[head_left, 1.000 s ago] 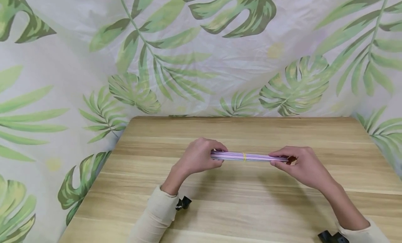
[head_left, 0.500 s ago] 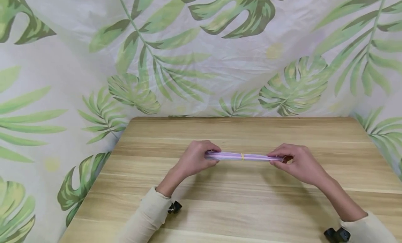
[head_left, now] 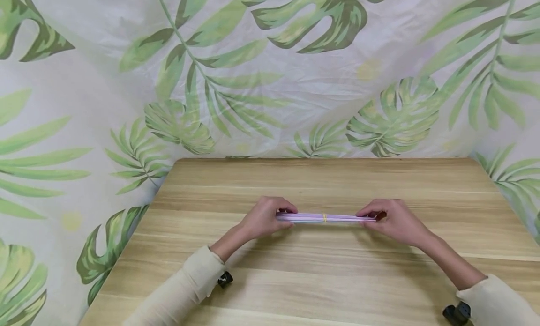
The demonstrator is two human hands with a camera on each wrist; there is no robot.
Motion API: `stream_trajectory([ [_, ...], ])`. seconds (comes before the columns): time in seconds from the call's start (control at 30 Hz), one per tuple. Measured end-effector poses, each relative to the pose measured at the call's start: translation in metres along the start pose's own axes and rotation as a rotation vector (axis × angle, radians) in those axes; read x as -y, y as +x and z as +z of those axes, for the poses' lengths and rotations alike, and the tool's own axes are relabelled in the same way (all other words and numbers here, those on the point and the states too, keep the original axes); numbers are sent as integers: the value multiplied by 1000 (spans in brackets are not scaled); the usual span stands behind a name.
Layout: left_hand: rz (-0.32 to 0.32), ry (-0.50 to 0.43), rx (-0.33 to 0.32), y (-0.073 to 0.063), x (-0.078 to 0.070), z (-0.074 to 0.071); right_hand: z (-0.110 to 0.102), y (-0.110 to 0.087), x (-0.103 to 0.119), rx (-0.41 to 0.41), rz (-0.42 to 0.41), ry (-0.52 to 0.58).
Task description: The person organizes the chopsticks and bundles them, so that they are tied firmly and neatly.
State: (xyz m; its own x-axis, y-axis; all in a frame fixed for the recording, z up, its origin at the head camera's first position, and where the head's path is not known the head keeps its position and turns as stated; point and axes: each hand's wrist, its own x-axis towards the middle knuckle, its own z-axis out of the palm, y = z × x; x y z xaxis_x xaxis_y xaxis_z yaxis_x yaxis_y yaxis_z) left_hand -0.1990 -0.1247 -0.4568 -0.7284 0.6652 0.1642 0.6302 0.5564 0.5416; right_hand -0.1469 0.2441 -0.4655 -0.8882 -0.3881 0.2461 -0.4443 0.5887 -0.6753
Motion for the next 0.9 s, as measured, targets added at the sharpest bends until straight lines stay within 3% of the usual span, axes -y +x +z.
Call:
stream_trajectory([
  [0.27, 22, 16, 66, 5, 13, 2, 8, 3, -7, 44, 42, 23],
  [0.43, 2, 31, 90, 7, 18, 1, 13, 6, -9, 82, 52, 10],
  [0.7, -21, 98, 140, 5, 19, 5, 18, 8, -11, 139, 68, -12],
  [0.9, -29, 123, 137, 3, 17, 8, 20, 7, -11, 137, 54, -37],
])
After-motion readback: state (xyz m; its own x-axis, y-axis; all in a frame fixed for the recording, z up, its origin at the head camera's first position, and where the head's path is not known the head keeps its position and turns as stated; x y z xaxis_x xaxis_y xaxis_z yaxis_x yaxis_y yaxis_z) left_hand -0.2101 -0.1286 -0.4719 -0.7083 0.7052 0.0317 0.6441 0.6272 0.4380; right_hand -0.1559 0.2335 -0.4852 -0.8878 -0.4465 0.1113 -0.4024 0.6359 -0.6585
